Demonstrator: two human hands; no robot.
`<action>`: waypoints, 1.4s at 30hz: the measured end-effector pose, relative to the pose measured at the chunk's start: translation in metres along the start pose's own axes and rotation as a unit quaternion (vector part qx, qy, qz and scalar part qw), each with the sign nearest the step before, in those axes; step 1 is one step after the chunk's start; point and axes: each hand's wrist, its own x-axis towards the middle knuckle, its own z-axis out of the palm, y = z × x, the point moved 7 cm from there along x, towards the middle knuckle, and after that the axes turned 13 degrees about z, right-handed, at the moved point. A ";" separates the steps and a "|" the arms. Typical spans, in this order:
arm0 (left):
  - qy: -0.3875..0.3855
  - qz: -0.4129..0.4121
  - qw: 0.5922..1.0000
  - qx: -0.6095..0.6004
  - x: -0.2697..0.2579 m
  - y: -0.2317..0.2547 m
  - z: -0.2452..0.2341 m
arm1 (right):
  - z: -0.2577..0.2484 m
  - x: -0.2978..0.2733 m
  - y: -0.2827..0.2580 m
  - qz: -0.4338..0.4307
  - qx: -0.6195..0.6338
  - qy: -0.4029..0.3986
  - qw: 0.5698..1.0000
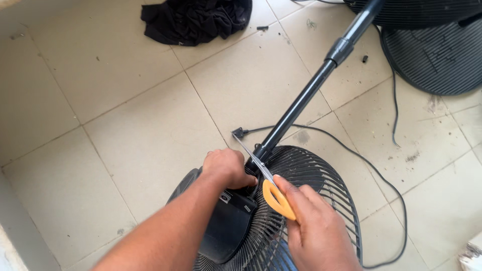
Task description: The person uses scissors to cut zip ties securing a fan's front grille and stand. They remove the grille, then cut additional ties at the motor housing and stand joint, detaching components of the fan.
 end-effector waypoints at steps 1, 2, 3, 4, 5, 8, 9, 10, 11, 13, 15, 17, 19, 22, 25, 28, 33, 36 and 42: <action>-0.007 0.014 1.000 0.001 0.003 0.000 0.003 | 0.000 0.000 0.011 0.006 -0.011 -0.010 1.000; -0.013 0.027 1.000 0.001 0.006 0.002 0.008 | 0.001 0.001 0.022 0.012 -0.022 -0.020 0.999; -0.023 0.030 0.999 -0.016 0.009 0.003 0.011 | -0.001 0.001 0.034 0.026 -0.007 -0.022 0.999; -0.033 0.032 0.998 -0.034 0.013 0.005 0.015 | -0.003 0.001 0.045 0.041 0.009 -0.024 0.999; -0.039 0.033 0.997 -0.053 0.016 0.006 0.018 | -0.006 0.001 0.055 0.052 0.024 -0.026 0.998; -0.048 0.076 0.995 -0.051 0.025 0.008 0.021 | -0.015 -0.004 0.060 0.007 0.044 -0.008 0.999; -0.050 0.074 0.994 -0.069 0.027 0.005 0.023 | -0.016 -0.006 0.064 0.015 0.019 -0.029 0.999; -0.052 0.071 0.992 -0.087 0.030 -0.001 0.024 | -0.019 -0.009 0.068 0.024 -0.006 -0.051 0.998; -0.054 0.070 0.991 -0.105 0.033 -0.008 0.024 | -0.020 -0.011 0.071 0.032 -0.032 -0.071 0.996; -0.056 0.061 0.982 -0.172 0.039 -0.022 0.028 | -0.022 -0.016 0.086 0.087 -0.102 -0.122 0.983; -0.073 0.042 0.973 -0.215 0.043 -0.035 0.036 | -0.020 -0.023 0.095 0.126 -0.141 -0.157 0.969; -0.099 0.027 0.967 -0.235 0.053 -0.034 0.042 | -0.021 -0.025 0.101 0.152 -0.153 -0.165 0.962; -0.043 0.081 0.952 -0.291 0.071 -0.016 0.034 | -0.024 -0.023 0.105 0.157 -0.151 -0.159 0.963; 0.007 0.129 0.891 -0.436 0.088 0.020 0.025 | -0.023 -0.026 0.113 0.187 -0.148 -0.160 0.958; 0.087 0.036 0.921 -0.378 0.100 0.037 0.019 | -0.022 -0.030 0.115 0.190 -0.099 -0.138 0.967; 0.161 -0.010 0.943 -0.291 0.099 0.041 0.013 | -0.021 -0.031 0.118 0.174 -0.071 -0.116 0.975; 0.141 0.079 0.862 -0.480 0.101 0.047 0.019 | -0.019 -0.033 0.139 0.161 -0.066 -0.139 0.975; 0.075 0.084 0.835 -0.538 0.098 0.040 0.018 | -0.016 -0.027 0.149 0.115 -0.056 -0.204 0.971; -0.113 0.099 0.692 -0.706 0.098 0.052 0.036 | 0.002 -0.018 0.162 0.035 -0.073 -0.305 0.949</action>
